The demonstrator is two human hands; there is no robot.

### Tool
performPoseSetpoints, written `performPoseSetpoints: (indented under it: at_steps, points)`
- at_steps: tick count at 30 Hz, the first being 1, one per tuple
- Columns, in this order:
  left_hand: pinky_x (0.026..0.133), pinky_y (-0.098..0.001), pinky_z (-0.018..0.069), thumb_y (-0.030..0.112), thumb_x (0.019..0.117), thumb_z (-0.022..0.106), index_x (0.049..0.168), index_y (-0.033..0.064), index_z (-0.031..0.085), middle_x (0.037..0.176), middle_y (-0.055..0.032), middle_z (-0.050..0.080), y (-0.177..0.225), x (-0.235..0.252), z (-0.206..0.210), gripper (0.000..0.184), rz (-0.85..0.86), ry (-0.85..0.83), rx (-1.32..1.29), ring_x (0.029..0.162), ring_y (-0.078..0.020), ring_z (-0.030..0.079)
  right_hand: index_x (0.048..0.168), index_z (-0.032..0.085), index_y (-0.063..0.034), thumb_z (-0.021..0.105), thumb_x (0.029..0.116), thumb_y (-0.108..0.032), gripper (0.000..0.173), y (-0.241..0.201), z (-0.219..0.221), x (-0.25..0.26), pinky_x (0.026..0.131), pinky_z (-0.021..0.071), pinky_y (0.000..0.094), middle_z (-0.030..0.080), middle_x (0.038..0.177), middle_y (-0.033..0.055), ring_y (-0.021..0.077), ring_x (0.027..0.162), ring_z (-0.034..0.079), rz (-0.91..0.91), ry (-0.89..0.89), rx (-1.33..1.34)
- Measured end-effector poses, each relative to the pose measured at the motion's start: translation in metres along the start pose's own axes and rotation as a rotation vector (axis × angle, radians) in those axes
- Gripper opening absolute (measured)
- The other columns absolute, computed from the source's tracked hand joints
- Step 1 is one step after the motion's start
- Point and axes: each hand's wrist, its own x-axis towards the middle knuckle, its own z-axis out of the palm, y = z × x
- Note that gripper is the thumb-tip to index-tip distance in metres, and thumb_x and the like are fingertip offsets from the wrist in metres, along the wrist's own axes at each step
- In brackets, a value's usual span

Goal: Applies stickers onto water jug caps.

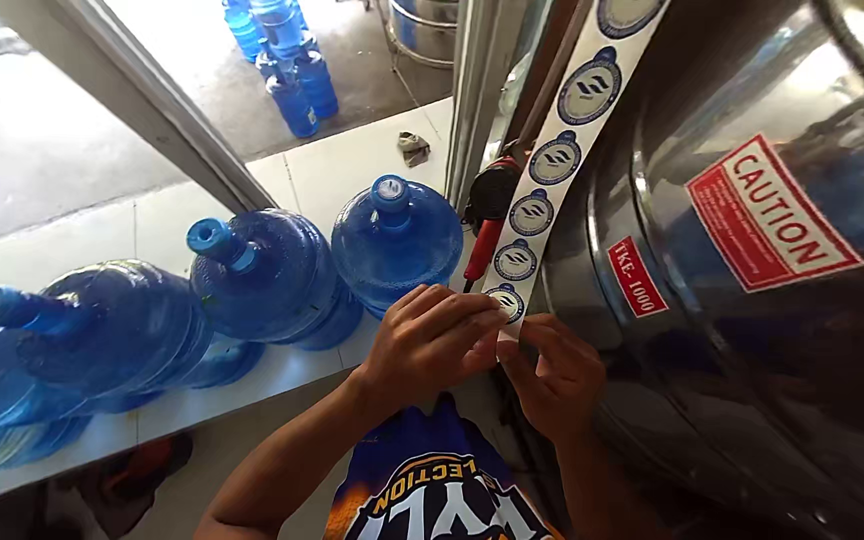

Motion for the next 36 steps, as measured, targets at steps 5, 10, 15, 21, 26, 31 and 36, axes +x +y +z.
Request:
performPoseSetpoints:
  at_steps: [5, 10, 15, 21, 26, 31, 36]
  points:
    - [0.075, -0.0283, 0.0568, 0.012, 0.0866, 0.078, 0.091, 0.005, 0.079, 0.095, -0.009, 0.075, 0.006, 0.001, -0.02, 0.008, -0.058, 0.03, 0.023, 0.088, -0.0166, 0.068, 0.103, 0.072, -0.0055, 0.07, 0.0958, -0.014, 0.011, -0.009, 0.017, 0.005, 0.082, 0.06, 0.0245, 0.07, 0.098, 0.0028, 0.008, 0.093, 0.068, -0.01, -0.069, 0.016]
    - [0.065, -0.0226, 0.055, 0.005, 0.0834, 0.074, 0.09, 0.0031, 0.075, 0.087, -0.004, 0.07, -0.006, 0.004, -0.068, 0.007, -0.313, 0.143, -0.108, 0.079, -0.0088, 0.065, 0.112, 0.075, -0.0122, 0.07, 0.0961, -0.019, 0.018, -0.016, 0.038, 0.006, 0.082, 0.0605, 0.0254, 0.071, 0.103, -0.0016, 0.0081, 0.095, 0.068, 0.042, -0.099, 0.045]
    - [0.05, -0.0261, 0.0571, 0.019, 0.1044, 0.06, 0.118, 0.0056, 0.064, 0.083, -0.0023, 0.075, -0.073, -0.042, -0.165, 0.02, -0.547, 0.281, -0.045, 0.06, -0.0098, 0.067, 0.112, 0.073, -0.0247, 0.074, 0.0943, -0.029, 0.018, -0.02, 0.049, -0.008, 0.081, 0.063, 0.0267, 0.072, 0.104, -0.0108, 0.0059, 0.093, 0.07, 0.16, -0.029, 0.035]
    - [0.05, -0.024, 0.0526, 0.02, 0.108, 0.053, 0.122, 0.004, 0.065, 0.084, -0.0047, 0.07, -0.183, -0.116, -0.217, 0.025, -0.48, 0.304, 0.232, 0.056, -0.0067, 0.06, 0.114, 0.069, -0.0219, 0.071, 0.0941, -0.023, 0.02, -0.029, 0.077, -0.036, 0.08, 0.0633, 0.0278, 0.074, 0.1, -0.0106, 0.0067, 0.088, 0.072, 0.352, 0.128, 0.009]
    - [0.055, -0.0234, 0.0511, 0.018, 0.107, 0.054, 0.117, 0.0053, 0.072, 0.122, -0.0103, 0.073, -0.214, -0.126, -0.226, 0.024, -0.402, 0.193, 0.206, 0.066, -0.0072, 0.065, 0.114, 0.067, -0.0188, 0.067, 0.0952, -0.014, 0.019, -0.051, 0.099, -0.039, 0.083, 0.0617, 0.027, 0.073, 0.099, -0.0114, 0.0058, 0.089, 0.071, 0.346, 0.28, -0.108]
    - [0.055, -0.0219, 0.0505, 0.02, 0.107, 0.054, 0.117, 0.007, 0.071, 0.128, -0.0075, 0.072, -0.223, -0.123, -0.232, 0.024, -0.414, 0.136, 0.145, 0.071, -0.0056, 0.067, 0.112, 0.068, -0.0192, 0.066, 0.0944, -0.018, 0.017, -0.069, 0.113, -0.042, 0.085, 0.0605, 0.0278, 0.073, 0.099, -0.0096, 0.0065, 0.092, 0.07, 0.384, 0.381, -0.061]
    - [0.055, -0.0236, 0.0555, 0.021, 0.1072, 0.054, 0.119, 0.0098, 0.07, 0.131, -0.0043, 0.07, -0.224, -0.121, -0.231, 0.023, -0.483, 0.161, 0.004, 0.067, -0.0054, 0.068, 0.118, 0.061, -0.0127, 0.06, 0.1006, -0.02, 0.019, -0.078, 0.116, -0.036, 0.085, 0.0607, 0.0271, 0.071, 0.099, -0.0068, 0.006, 0.091, 0.069, 0.46, 0.412, -0.067]
